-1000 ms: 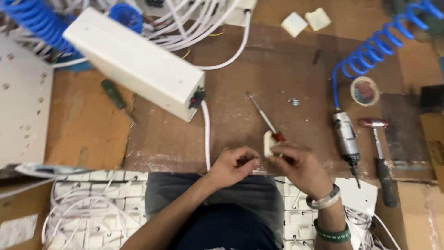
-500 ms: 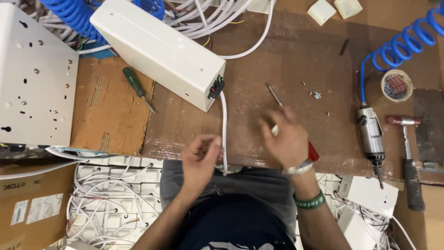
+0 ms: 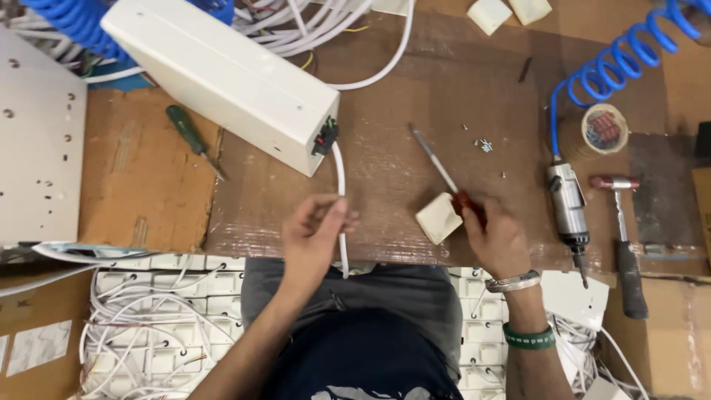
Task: The person uses a red-handled screwdriver to tighten screw terminals on a black connector block mounted inside a white enclosure, picks up small screws from the bench, and uses pliers to work on the wiring. They then fit a white plastic cover piece onto the enclosure and press it into place.
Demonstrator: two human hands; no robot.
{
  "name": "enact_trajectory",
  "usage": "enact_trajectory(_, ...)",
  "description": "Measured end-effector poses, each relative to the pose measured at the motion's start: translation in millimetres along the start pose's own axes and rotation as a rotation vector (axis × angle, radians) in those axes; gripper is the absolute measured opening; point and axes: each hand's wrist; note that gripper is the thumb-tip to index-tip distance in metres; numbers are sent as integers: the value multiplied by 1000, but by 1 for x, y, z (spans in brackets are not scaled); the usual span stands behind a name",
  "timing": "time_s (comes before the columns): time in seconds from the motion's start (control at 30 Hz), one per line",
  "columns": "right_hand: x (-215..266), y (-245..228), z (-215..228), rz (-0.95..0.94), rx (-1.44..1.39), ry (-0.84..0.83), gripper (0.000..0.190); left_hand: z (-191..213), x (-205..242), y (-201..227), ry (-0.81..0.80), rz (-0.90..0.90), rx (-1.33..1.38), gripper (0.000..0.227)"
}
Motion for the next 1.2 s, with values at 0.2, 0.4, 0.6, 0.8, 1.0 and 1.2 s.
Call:
enact_trajectory(0.2, -6, -8, 33, 50, -188, 206, 28, -5, -1, -20, -36, 13, 87, 18)
enact_trajectory(0.4, 17, -39, 44, 178, -656, -207, 18, -1, -20, 0, 182, 191, 377, 39)
enact_trajectory(0.6, 19, -51, 50, 148, -687, -327, 27, 1, -41, 6, 181, 363, 722, 20)
enact_trajectory(0.8, 18, -43, 42, 139, -767, -382, 31, -1, -43, -8, 138, 305, 798, 20)
enact_trajectory(1.0, 11, -40, 40, 160, -782, -420, 29, 1, -40, -4, 142, 286, 800, 18)
enact_trajectory(1.2, 10, -42, 40, 171, -975, -422, 25, -2, -42, -9, 206, 262, 692, 16)
Point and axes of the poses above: each hand's wrist, its own x-axis away from the middle knuckle, its own z-axis out of the back of the hand, y = z × x, and after that the axes turned 14 degrees about x, right-handed
